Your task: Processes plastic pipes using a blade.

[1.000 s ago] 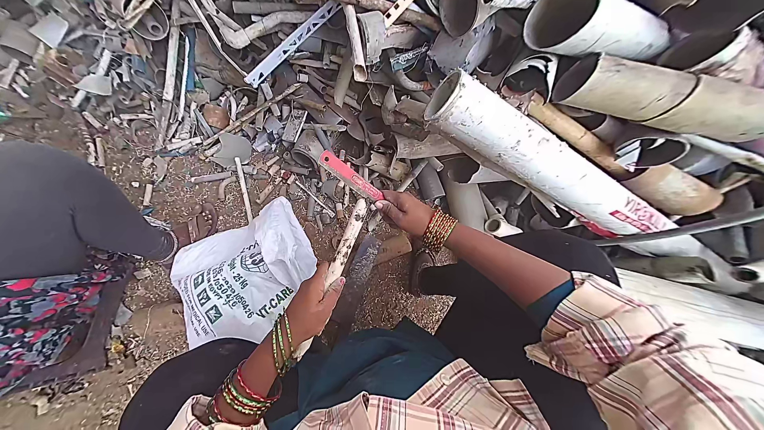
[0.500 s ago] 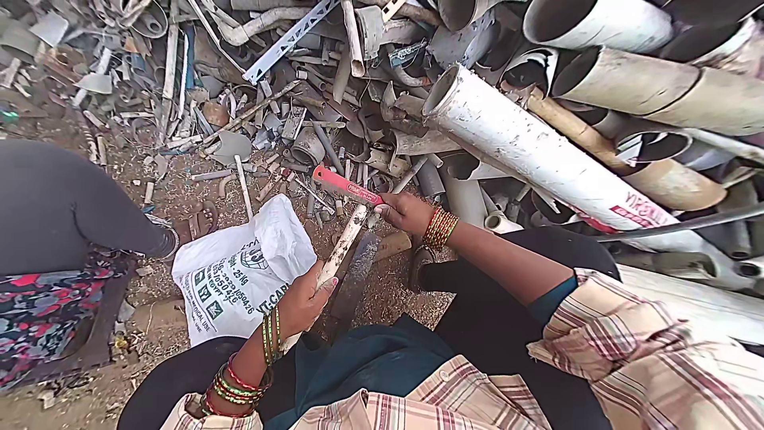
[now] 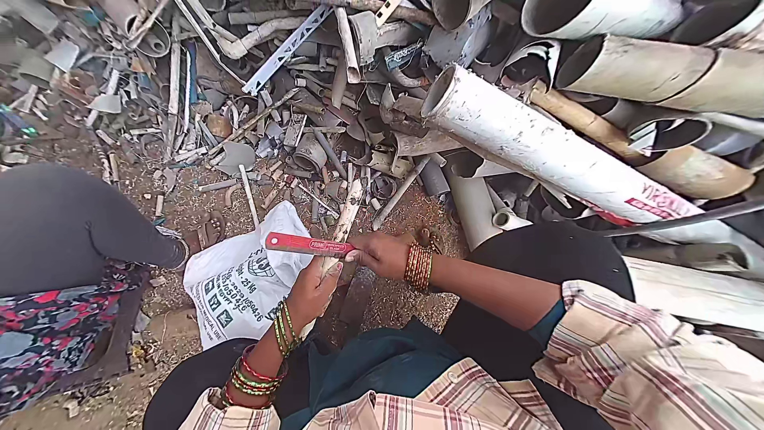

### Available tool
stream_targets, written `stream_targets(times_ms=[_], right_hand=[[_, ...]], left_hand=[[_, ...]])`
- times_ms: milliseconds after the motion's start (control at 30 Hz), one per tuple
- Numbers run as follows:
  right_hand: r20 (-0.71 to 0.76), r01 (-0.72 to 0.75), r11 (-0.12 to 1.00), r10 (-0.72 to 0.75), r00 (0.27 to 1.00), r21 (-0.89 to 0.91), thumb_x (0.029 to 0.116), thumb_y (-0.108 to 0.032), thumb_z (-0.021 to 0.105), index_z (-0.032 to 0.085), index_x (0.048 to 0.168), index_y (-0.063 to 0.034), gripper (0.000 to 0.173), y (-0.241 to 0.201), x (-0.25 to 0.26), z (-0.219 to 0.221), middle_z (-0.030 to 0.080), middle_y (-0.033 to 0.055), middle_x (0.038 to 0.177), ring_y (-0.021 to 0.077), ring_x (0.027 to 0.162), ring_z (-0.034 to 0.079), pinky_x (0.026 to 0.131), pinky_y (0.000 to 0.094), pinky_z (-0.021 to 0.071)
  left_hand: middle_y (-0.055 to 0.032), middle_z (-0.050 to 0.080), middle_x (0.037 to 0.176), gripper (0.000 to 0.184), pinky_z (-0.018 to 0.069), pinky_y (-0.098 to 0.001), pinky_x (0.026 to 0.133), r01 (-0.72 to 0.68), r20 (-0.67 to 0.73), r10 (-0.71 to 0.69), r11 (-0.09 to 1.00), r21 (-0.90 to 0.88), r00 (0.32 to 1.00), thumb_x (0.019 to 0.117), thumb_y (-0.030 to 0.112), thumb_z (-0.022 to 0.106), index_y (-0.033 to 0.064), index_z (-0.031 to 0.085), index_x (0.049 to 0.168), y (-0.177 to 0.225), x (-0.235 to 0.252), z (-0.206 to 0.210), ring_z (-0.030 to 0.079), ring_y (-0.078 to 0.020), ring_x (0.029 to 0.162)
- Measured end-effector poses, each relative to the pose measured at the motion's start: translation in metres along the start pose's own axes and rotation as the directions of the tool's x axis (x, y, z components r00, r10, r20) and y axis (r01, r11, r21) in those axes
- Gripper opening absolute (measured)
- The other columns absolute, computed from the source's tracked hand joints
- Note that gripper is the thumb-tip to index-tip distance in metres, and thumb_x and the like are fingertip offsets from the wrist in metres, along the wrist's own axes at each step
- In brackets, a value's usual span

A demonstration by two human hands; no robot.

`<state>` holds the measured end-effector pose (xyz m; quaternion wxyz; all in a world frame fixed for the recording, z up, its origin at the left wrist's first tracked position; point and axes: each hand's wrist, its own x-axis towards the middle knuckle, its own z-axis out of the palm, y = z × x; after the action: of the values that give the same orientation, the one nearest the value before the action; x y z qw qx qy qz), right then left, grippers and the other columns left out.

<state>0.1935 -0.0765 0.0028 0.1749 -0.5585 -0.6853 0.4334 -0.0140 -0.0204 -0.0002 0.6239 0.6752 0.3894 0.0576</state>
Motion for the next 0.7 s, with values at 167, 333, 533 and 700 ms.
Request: stream_targets(times_ms=[167, 333, 533, 700], right_hand=[[-0.356, -0.063, 0.995, 0.033, 0.934, -0.074, 0.1074, -0.016, 0.051, 0.063, 0.105, 0.0071, 0.026, 0.012, -0.004, -0.032, 0.061, 0.0171, 0.074, 0.0316, 0.068, 0.063, 0.066, 0.0504, 0.0508], [-0.486, -0.143, 0.97, 0.223, 0.845, 0.197, 0.113, -0.03, 0.032, 0.065, 0.101, 0.003, 0.048, 0.036, 0.003, -0.035, 0.056, 0.009, 0.07, 0.02, 0.062, 0.056, 0.064, 0.0418, 0.0478], [-0.523, -0.281, 0.925, 0.376, 0.765, 0.254, 0.1136, -0.032, 0.034, 0.067, 0.097, 0.0045, 0.052, 0.037, 0.004, -0.038, 0.059, 0.0116, 0.072, 0.022, 0.065, 0.058, 0.067, 0.0437, 0.0476], [-0.546, -0.358, 0.919, 0.389, 0.742, 0.167, 0.1115, -0.034, 0.043, 0.065, 0.091, 0.0051, 0.049, 0.036, 0.005, -0.038, 0.059, 0.0163, 0.071, 0.0297, 0.065, 0.059, 0.065, 0.0507, 0.0469]], left_hand=[[0.0095, 0.035, 0.061, 0.016, 0.036, -0.0145, 0.04, -0.019, -0.122, -0.009, 0.973, -0.231, 0.993, 0.1086, 0.013, 0.039, 0.0035, 0.042, 0.122, 0.001, 0.009, -0.005, 0.035, 0.0017, 0.042], [0.0087, 0.036, 0.06, 0.013, 0.0373, -0.0153, 0.04, 0.001, -0.144, -0.031, 0.978, -0.207, 0.989, 0.1088, 0.014, 0.041, 0.0048, 0.044, 0.117, 0.0, 0.013, -0.003, 0.036, 0.0006, 0.041], [0.007, 0.037, 0.061, 0.019, 0.0385, -0.0169, 0.042, 0.023, -0.157, -0.04, 0.994, -0.11, 0.987, 0.1082, 0.016, 0.044, 0.001, 0.046, 0.12, 0.001, 0.012, -0.002, 0.038, -0.0009, 0.042], [0.0053, 0.038, 0.064, 0.025, 0.0401, -0.0197, 0.044, 0.043, -0.14, -0.045, 0.999, -0.013, 0.989, 0.1083, 0.02, 0.046, -0.0007, 0.047, 0.123, -0.001, 0.01, -0.002, 0.04, -0.0028, 0.045]])
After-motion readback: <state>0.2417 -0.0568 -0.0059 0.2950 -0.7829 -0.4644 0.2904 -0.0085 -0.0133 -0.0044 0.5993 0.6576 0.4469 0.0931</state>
